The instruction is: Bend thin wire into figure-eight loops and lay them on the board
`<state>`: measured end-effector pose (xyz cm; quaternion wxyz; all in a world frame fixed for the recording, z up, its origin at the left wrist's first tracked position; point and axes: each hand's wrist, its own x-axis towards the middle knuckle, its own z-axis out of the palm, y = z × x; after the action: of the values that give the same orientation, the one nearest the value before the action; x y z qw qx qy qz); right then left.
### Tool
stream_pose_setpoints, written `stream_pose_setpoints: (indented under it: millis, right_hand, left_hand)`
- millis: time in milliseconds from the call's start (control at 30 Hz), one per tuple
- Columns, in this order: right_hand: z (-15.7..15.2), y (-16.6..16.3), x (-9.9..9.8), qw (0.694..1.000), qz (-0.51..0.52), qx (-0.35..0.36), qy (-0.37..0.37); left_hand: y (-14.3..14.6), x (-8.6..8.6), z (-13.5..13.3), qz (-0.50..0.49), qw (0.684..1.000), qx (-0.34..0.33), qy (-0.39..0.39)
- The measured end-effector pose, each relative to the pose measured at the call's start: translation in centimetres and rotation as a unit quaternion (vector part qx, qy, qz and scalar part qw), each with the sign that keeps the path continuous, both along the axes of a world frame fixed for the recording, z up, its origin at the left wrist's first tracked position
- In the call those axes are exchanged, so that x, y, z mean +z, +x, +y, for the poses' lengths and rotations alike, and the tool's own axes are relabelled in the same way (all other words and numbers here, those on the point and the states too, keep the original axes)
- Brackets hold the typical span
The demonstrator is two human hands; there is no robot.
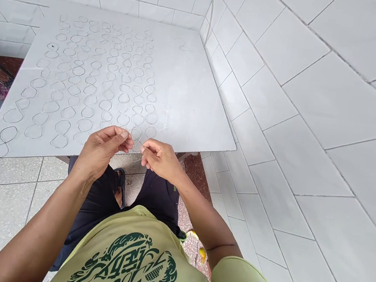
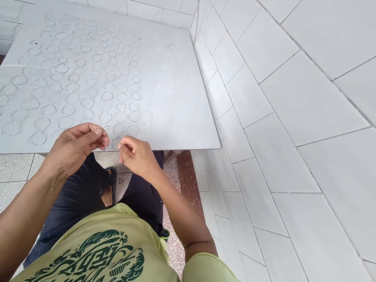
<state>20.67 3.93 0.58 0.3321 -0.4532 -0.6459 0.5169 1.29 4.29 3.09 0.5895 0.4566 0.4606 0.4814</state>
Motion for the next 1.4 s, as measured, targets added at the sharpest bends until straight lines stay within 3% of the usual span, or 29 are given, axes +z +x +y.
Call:
stream_pose_setpoints:
  millis: [167, 367, 467, 667, 800, 967, 1133, 1300, 1400]
  right_hand:
    - [-0.3, -0.1, -0.6, 1.000, 0.004, -0.022, 0.019]
    - [-0.6, -0.5, -0.7, 0.992, -0.038, -0.055, 0.104]
    - [-0.9, -0.8, -1.2, 0.987, -0.049, -0.070, 0.137]
    - [-1.2, -1.4, -2.2, 0.979, -0.110, -0.075, 0.155]
    - [-1.2, -2.3, -3.1, 0.979, -0.104, -0.130, 0.119]
    - [-1.5, -4.1, -4.4, 0.966, 0.126, -0.223, -0.029]
    - [-2.1, -5.5, -5.1, 0.935, 0.261, -0.219, -0.099]
    - [-2.0, -4.2, -4.9, 0.955, 0.238, -0.135, -0.116]
    - [-1.2, -1.8, -3.7, 0.983, 0.138, -0.114, -0.048]
  left_hand:
    - [-0.7, -0.6, -0.2, -0.004, 0.997, -0.052, -0.058]
    - [-1.0, -0.8, -0.5, 0.011, 0.995, -0.030, -0.099]
    - [-0.7, -0.8, -1.1, 0.021, 0.992, -0.051, -0.115]
    - [0.0, -1.6, -1.7, -0.017, 0.989, -0.062, -0.130]
    - [0.4, -2.2, -2.2, -0.079, 0.988, -0.037, -0.131]
    - [0.9, -2.9, -3.4, -0.112, 0.990, -0.001, -0.081]
    - [0.1, -3.0, -3.5, -0.115, 0.990, 0.005, -0.078]
    - [-1.2, -2.7, -2.7, -0.129, 0.986, 0.010, -0.107]
    - [-1.9, -2.4, -2.4, -0.117, 0.985, -0.018, -0.124]
